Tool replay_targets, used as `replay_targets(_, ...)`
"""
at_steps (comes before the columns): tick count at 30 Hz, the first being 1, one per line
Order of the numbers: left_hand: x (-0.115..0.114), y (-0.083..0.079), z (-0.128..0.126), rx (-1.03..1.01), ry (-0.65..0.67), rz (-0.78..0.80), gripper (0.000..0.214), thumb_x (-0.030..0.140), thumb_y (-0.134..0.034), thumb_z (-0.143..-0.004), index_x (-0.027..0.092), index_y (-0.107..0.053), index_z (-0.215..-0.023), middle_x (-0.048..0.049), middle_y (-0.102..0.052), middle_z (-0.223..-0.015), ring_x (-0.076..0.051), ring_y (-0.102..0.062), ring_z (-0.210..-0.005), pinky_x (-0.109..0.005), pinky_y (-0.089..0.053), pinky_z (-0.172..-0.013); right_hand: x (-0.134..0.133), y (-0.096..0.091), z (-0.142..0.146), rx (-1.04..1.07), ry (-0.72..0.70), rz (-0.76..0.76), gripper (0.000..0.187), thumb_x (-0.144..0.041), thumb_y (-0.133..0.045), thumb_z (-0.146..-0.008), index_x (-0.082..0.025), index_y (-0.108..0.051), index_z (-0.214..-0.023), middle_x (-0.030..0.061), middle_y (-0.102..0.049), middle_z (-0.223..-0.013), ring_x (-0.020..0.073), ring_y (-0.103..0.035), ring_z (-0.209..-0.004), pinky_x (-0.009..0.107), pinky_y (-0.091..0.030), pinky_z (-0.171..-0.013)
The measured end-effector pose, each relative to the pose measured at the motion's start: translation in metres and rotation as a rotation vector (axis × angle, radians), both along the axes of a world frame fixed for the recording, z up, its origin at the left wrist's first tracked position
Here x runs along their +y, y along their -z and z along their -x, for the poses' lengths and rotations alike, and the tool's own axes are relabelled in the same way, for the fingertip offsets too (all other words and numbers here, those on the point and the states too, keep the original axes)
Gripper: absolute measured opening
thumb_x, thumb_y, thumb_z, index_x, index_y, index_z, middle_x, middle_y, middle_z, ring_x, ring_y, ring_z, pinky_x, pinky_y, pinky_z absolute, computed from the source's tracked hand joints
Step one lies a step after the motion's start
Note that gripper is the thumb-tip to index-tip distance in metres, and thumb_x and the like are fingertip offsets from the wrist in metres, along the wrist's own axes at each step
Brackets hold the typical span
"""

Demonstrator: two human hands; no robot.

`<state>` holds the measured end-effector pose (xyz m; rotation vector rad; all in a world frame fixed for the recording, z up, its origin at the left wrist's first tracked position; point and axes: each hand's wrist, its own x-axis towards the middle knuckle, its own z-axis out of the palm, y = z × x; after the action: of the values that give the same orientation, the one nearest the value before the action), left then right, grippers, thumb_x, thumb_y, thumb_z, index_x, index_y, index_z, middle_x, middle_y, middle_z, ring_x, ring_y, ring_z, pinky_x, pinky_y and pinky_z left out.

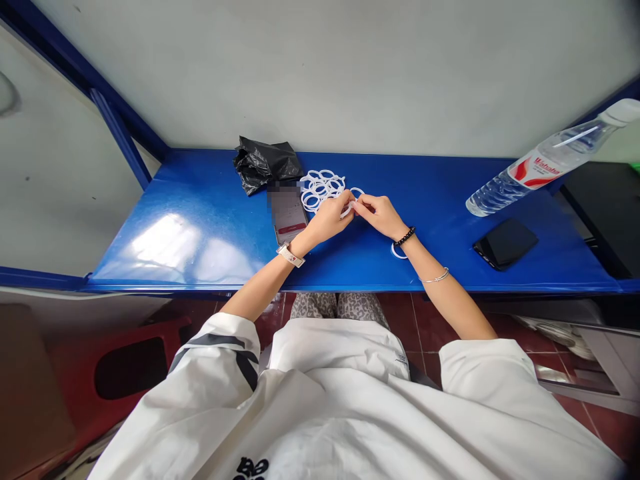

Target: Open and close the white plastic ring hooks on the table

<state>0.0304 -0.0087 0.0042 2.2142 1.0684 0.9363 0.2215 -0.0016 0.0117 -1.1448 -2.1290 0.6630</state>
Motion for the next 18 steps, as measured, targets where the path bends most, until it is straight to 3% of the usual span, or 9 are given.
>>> replay_targets(7,-0.005,0.001,-0.001,0.067,0.077,-0.029,0.035,0.018,-0.049,-0.097,0.020,-0.044,-0.131,-0.0013,-0.060,-0.074,-0.019,-0.056,-0.060,-0.030,-0.039,-0.063,0.000,0.002,0.001,0.072,0.003,0.053,0.053,-0.073,-0.053,-0.094,-0.022,-0.056,-0.080,0.0003,-0.059,-0.066,0.0163,-0.052,-0.061,0.032,-0.038,-0.063)
replay_targets(13,-0.005,0.007,0.000,0.021,0.118,-0.057,0.044,0.023,-0.050,-0.100,0.019,-0.038,-0.141,0.0004,-0.057,-0.074,-0.016,-0.054,-0.058,-0.030,-0.040,-0.062,0.001,0.005,0.000,0.168,-0.049,0.062,0.057,-0.079,-0.057,-0.092,-0.022,-0.062,-0.086,0.0049,-0.071,-0.077,0.0199,-0.063,-0.067,0.034,-0.049,-0.066)
replay_targets(18,0.000,0.013,0.001,-0.043,0.144,-0.158,0.047,0.027,-0.053,-0.101,0.021,-0.036,-0.144,-0.0015,-0.061,-0.083,-0.015,-0.056,-0.062,-0.030,-0.047,-0.064,0.003,0.007,0.000,0.219,-0.059,-0.033,0.058,-0.080,-0.055,-0.093,-0.023,-0.061,-0.084,0.0038,-0.071,-0.077,0.0189,-0.062,-0.065,0.033,-0.051,-0.065)
